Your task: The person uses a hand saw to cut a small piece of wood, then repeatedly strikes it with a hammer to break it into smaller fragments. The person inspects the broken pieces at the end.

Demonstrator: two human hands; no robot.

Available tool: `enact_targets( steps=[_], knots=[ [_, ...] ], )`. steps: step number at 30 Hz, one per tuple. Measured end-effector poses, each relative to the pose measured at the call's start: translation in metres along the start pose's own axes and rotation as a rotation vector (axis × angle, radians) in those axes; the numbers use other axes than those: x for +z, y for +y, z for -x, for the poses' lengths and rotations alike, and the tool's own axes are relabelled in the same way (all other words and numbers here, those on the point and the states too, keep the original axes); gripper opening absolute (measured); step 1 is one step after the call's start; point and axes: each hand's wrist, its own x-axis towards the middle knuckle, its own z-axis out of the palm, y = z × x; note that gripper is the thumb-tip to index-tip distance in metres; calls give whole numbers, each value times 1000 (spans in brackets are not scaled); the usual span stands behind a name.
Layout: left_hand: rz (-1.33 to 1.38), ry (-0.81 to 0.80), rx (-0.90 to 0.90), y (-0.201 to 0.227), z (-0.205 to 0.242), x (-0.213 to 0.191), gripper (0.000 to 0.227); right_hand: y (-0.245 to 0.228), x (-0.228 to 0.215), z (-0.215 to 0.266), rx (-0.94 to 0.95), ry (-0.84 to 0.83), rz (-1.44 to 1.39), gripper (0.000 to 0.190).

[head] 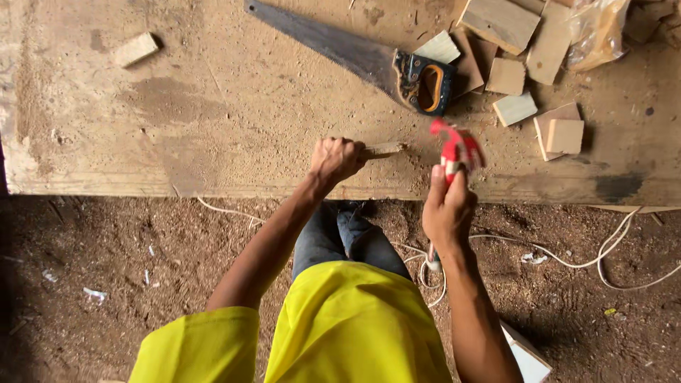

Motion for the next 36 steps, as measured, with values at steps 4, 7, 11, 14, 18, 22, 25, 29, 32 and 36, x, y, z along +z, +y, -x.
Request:
enact_targets(
  steps=[4,7,11,14,18,22,25,29,32,36],
  knots=[
    [-91,-176,-56,-7,-10,13,37,-14,22,-7,-149,151,-97,33],
    [-74,-126,-43,-4,-2,14,37,-14,21,-4,305,-289,124,26],
    [-69,-226,-100,-7,-9,9,43,7,-3,-12,98,-87,92,22],
    [-84,-226,-86,-4,-7,8,49,20,0,-6,-230,245,51,23],
    [-77,-248,-79,-4,-11,8,49,20,35,-1,-37,-6,56,22],
    [-96,-140,-60,-12,-10,12,44,16,34,-11,146,-138,167,20],
    [-110,-195,-65,-7,-4,21,49,14,5,-7,-151,48,190,23],
    [-77,-258,-80,-13,-9,17,42,-4,17,-16,-463,415,21,28],
    [-84,-246,-69,-6,-4,15,33,-8,34,-6,-103,73,50,30],
    [-136,6,-10,-9,-7,4,28,4,33,-10,351,-277,185,22]
  ],
)
